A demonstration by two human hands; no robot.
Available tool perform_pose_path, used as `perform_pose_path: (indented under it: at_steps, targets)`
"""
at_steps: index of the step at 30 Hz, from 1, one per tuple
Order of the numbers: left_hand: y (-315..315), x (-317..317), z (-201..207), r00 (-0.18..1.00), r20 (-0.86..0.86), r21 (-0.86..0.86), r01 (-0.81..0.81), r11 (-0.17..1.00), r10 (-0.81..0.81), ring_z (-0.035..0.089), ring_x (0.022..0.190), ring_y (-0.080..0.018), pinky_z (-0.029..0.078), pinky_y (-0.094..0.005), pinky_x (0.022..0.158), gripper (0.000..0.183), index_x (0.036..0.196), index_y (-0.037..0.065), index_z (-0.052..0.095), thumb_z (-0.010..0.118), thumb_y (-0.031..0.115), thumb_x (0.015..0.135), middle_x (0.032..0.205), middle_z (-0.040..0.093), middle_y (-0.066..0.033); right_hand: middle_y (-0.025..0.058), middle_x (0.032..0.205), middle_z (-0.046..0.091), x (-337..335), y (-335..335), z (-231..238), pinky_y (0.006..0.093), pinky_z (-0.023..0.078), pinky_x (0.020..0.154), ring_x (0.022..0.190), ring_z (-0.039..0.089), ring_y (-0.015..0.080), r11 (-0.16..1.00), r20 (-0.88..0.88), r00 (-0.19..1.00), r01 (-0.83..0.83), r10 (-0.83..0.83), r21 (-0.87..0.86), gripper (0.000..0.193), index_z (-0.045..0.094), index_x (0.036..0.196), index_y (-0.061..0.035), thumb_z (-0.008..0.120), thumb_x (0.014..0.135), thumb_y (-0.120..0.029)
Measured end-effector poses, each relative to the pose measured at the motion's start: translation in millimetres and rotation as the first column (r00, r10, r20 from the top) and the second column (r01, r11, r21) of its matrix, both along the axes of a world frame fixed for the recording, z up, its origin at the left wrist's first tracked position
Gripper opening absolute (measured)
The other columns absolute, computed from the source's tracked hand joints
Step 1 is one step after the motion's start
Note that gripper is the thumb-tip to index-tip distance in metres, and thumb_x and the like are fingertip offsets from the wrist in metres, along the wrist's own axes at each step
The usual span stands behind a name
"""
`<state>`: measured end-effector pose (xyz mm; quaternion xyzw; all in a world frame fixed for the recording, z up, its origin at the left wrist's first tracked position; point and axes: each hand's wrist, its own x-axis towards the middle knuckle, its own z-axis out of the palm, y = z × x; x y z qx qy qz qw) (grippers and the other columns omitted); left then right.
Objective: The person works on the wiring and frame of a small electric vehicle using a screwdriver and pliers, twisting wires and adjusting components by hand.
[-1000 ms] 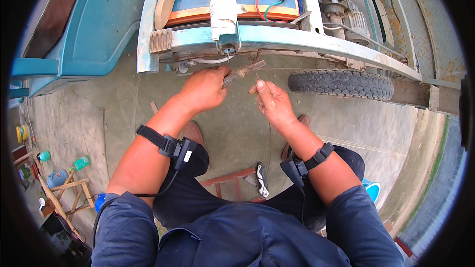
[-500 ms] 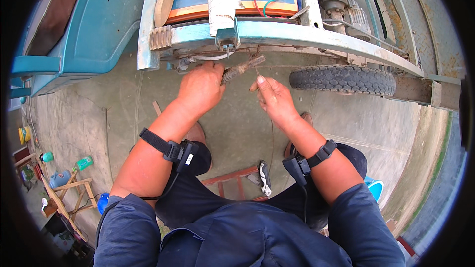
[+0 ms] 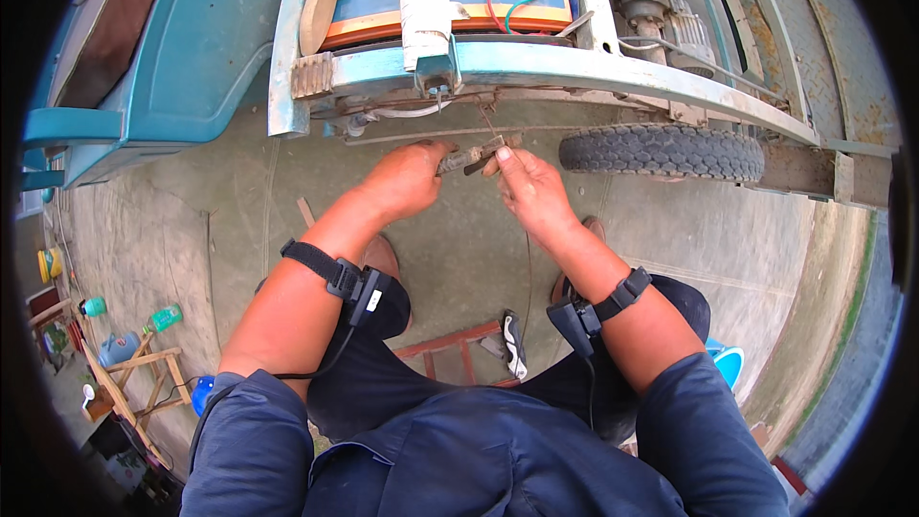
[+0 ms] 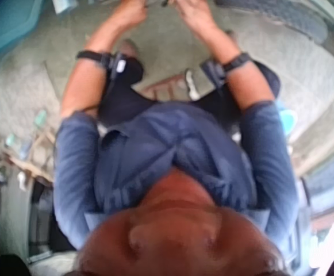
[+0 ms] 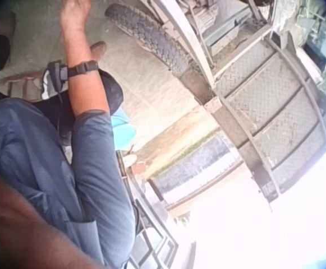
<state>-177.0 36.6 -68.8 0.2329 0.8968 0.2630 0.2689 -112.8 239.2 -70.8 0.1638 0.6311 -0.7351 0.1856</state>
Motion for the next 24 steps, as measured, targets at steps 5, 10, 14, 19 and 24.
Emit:
perform_pose_path:
  at_steps: [5,10,14,19,24]
  targets:
    - [-21.1,9.7,-0.9,1.0,-0.027,0.231,-0.007,0.973,0.013,0.061,0.108,-0.0415,0.048,-0.0422,0.095,0.06,0.136,0.003,0.052,0.051,0.002,0.076,0.118,0.063,-0.0266,-0.0057,0.062,0.041,-1.7,4.1,3.3,0.0222,0.029,0.048,0.053,0.036,0.0051,0.998,0.009,1.0,-0.03,0.029,0.052,0.036,0.062,0.097,-0.0043,0.051,0.102,-0.038]
    - [-21.5,8.5,36.1,0.922,0.384,0.046,-0.066,0.997,0.043,0.06,0.114,-0.034,0.046,-0.0367,0.098,0.063,0.138,0.003,0.05,0.052,0.004,0.076,0.117,0.066,-0.0222,0.0002,0.08,0.055,-2.0,3.2,11.6,0.0216,0.036,0.05,0.058,0.049,0.0074,0.998,0.026,0.999,-0.026,0.024,0.06,0.037,0.059,0.107,-0.0044,0.051,0.102,-0.04]
    - [-19.3,15.3,35.0,0.849,0.528,0.145,-0.108,0.984,0.015,0.059,0.12,-0.0289,0.046,-0.0367,0.098,0.062,0.14,0.004,0.05,0.054,0.005,0.078,0.123,0.065,-0.0156,0.0004,0.086,0.058,-0.3,6.4,9.0,0.0212,0.036,0.051,0.06,0.051,0.0071,0.993,0.081,0.993,-0.079,0.086,-0.086,0.038,0.059,0.111,-0.0055,0.052,0.101,-0.042]
    - [-8.6,42.1,9.9,0.594,0.804,0.349,-0.43,0.833,-0.03,0.057,0.12,-0.0276,0.048,-0.0348,0.094,0.066,0.144,0.006,0.043,0.055,0.005,0.079,0.141,0.054,-0.0137,-0.0027,0.082,0.057,0.7,4.3,1.8,0.0205,0.033,0.051,0.06,0.046,0.0053,0.98,0.135,0.99,-0.022,0.049,-0.199,0.036,0.062,0.106,-0.0074,0.054,0.1,-0.041]
    - [11.4,62.9,7.9,0.563,0.826,0.381,-0.524,0.762,-0.025,0.053,0.12,-0.0204,0.047,-0.0306,0.091,0.061,0.139,0.004,0.045,0.056,0.005,0.08,0.141,0.053,-0.0146,-0.0057,0.075,0.052,4.6,4.6,3.1,0.0209,0.029,0.052,0.058,0.039,0.0051,0.969,0.106,0.994,-0.001,0.028,-0.245,0.033,0.064,0.103,-0.0076,0.056,0.1,-0.039]
